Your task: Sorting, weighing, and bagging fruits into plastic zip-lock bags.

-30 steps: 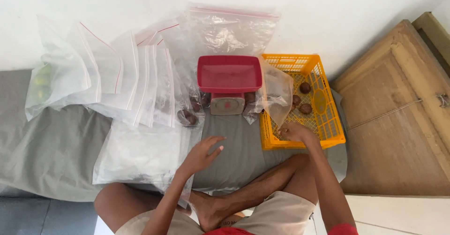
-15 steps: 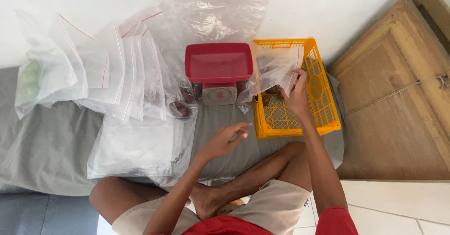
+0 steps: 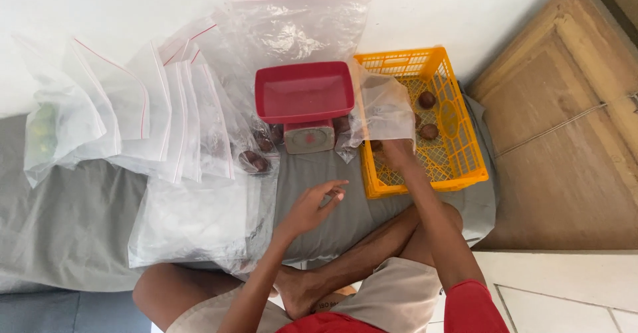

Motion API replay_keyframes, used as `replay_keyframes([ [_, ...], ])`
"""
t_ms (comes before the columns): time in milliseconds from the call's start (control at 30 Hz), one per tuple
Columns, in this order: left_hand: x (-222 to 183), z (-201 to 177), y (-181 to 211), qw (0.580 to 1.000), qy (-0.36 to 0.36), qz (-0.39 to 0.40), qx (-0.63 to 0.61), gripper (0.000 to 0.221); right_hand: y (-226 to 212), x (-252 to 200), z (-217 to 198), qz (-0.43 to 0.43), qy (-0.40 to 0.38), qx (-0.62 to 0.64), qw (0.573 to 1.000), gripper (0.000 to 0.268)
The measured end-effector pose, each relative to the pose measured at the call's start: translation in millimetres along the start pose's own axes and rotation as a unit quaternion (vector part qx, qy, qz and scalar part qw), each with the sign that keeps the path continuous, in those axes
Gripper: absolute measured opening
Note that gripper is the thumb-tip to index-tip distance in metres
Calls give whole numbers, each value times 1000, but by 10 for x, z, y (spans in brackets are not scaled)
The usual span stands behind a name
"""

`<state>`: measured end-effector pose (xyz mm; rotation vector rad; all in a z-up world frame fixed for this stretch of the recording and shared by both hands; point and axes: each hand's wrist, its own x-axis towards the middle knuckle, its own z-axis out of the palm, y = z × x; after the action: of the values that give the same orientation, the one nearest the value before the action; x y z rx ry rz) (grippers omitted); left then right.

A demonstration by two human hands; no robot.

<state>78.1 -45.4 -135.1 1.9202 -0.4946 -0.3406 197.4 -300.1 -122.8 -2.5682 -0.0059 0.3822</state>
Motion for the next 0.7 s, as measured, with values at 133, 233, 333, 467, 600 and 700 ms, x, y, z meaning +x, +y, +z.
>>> replay_keyframes([
  [133, 203, 117, 148, 999, 31, 12, 3, 38, 217, 270, 190, -22, 29, -40, 999, 53],
  [233, 419, 292, 85, 996, 58, 62, -15, 30, 386, 428, 311, -26, 48, -77, 996, 51],
  [333, 569, 379, 30, 995, 73, 52, 51, 28, 619, 497, 466, -35, 59, -117, 991, 49],
  [467, 609, 349, 155, 991, 74, 65, 89, 29, 940, 631, 688, -59, 70, -150, 984, 47],
  [600, 555, 330, 157, 989, 73, 68, 111, 30, 1180, 858, 904, -68, 77, -147, 984, 45],
  [700, 513, 318, 148, 988, 76, 58, 123, 30, 924, 425, 562, -14, 45, -23, 999, 42],
])
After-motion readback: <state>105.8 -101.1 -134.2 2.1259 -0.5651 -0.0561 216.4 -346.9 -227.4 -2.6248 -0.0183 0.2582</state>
